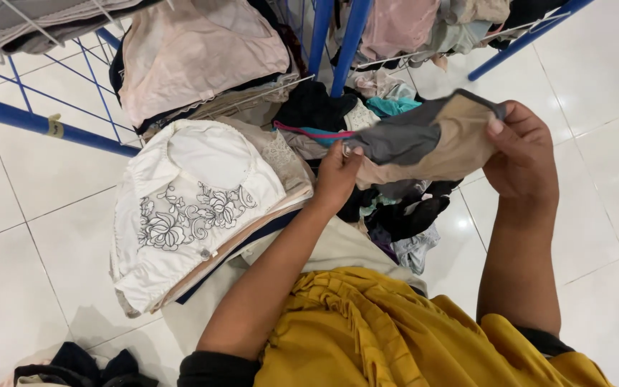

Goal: Organizing and sorting piles of underwear on a display rack in a clothing store.

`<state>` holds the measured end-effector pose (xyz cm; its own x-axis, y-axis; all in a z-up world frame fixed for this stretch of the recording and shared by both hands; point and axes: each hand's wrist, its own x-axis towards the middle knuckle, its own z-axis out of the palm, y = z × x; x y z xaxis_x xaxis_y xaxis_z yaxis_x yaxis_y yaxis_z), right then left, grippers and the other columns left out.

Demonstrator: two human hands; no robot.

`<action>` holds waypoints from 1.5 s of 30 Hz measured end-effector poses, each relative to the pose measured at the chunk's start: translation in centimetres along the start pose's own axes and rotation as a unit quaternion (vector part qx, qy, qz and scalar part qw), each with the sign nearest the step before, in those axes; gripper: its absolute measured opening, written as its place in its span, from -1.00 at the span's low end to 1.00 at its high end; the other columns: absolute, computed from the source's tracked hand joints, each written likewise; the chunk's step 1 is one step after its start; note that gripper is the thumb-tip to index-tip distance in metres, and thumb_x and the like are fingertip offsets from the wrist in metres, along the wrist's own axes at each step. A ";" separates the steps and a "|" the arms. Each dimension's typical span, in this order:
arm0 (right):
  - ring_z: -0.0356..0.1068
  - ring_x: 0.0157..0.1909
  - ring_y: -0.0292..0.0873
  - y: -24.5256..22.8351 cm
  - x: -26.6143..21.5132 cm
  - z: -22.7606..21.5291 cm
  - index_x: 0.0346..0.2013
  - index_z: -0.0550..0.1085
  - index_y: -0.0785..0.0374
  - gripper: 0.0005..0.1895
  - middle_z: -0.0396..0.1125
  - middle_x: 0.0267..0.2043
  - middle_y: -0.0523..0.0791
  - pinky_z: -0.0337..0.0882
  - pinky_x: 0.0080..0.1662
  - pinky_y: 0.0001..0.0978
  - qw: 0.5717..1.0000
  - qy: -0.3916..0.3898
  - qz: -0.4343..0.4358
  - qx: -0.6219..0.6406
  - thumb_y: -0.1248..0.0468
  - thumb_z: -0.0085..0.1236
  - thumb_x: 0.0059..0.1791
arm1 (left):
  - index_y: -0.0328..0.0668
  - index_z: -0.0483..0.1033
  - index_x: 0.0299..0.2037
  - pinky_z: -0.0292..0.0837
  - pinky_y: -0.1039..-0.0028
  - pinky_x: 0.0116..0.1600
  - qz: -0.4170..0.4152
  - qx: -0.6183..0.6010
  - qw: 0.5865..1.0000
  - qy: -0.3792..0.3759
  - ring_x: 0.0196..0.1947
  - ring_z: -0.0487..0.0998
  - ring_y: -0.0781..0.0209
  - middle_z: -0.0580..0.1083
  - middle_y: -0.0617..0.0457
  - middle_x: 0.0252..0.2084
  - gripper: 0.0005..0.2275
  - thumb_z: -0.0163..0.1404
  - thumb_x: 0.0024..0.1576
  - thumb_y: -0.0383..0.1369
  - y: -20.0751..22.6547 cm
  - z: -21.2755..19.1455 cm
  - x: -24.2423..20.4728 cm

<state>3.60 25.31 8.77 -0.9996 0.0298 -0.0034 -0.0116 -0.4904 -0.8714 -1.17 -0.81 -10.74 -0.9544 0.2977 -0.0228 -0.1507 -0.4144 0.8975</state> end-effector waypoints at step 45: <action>0.45 -0.03 -0.10 -4.3 -2.3 0.4 0.02 0.56 0.34 -0.58 0.40 -0.05 -0.02 0.49 -0.01 -0.38 0.587 0.128 -0.347 -0.720 0.68 0.00 -0.04 | -0.07 0.59 0.03 0.51 0.26 0.00 0.188 0.506 0.831 0.135 -0.04 0.61 -0.07 0.57 -0.05 0.05 -0.59 -0.18 0.07 -0.67 29.2 1.1 -8.4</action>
<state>5.92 26.95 12.72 -0.7290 0.0069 0.6845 -0.1942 0.9568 -0.2165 2.74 -14.48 16.16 -0.9285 0.0499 0.3681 0.3347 0.5421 0.7708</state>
